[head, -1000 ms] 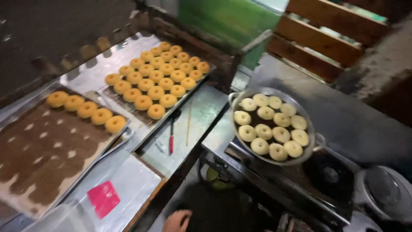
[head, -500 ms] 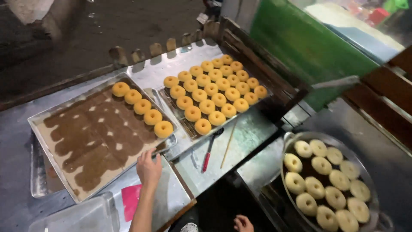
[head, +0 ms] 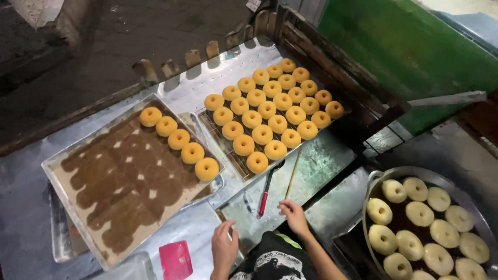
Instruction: The person arranges cooked doughnuts on a wire rack and a tray, then uses a wooden stick and a slotted spatula to flip doughnuts frying in a large pot of oil. The person continues to flip and monitor the doughnuts as they cook.
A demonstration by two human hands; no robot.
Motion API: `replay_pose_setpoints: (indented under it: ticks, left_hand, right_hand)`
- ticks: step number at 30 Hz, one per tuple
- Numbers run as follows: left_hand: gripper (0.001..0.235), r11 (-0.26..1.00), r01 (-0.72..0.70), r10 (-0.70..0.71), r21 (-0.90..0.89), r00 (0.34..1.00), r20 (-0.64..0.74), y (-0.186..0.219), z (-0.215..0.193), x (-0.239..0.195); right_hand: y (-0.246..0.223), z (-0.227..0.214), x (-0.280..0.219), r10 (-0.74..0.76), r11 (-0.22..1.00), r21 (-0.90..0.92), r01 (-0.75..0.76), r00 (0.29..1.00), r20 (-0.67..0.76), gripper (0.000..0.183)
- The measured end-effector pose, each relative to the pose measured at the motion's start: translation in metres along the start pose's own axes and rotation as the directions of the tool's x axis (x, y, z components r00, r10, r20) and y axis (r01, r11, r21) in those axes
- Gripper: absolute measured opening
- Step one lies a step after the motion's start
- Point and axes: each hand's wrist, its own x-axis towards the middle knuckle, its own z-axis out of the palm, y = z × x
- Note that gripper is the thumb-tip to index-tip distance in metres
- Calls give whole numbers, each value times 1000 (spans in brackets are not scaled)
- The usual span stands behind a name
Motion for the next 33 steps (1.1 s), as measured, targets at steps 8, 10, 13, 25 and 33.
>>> replay_pose_setpoints:
  ticks: [8,10,13,25,33]
  left_hand:
    - [27,973,-225,229,47,965,-130,-22,26,65]
    - [29,968,-245,251,55,947,-201,-17,26,83]
    - [26,961,-259,275,92,918,-286,-13,20,92]
    - [23,976,210,-176,59,918,-355,-9,31,103]
    - [23,960,279,-246,34,891,-380,5,20,110]
  right_hand:
    - [-67,-112,206,-282,959,-120,256,869,-407,22]
    - [-102,-150,265,-294,954,-201,222,822,-488,28]
    - [-155,-188,320,-377,881,-453,133,776,-506,55]
    - [-252,-203,451,110,361,-932,-19,994,22,102]
    - [-233,-215,475,70,313,-931,188,973,220,109]
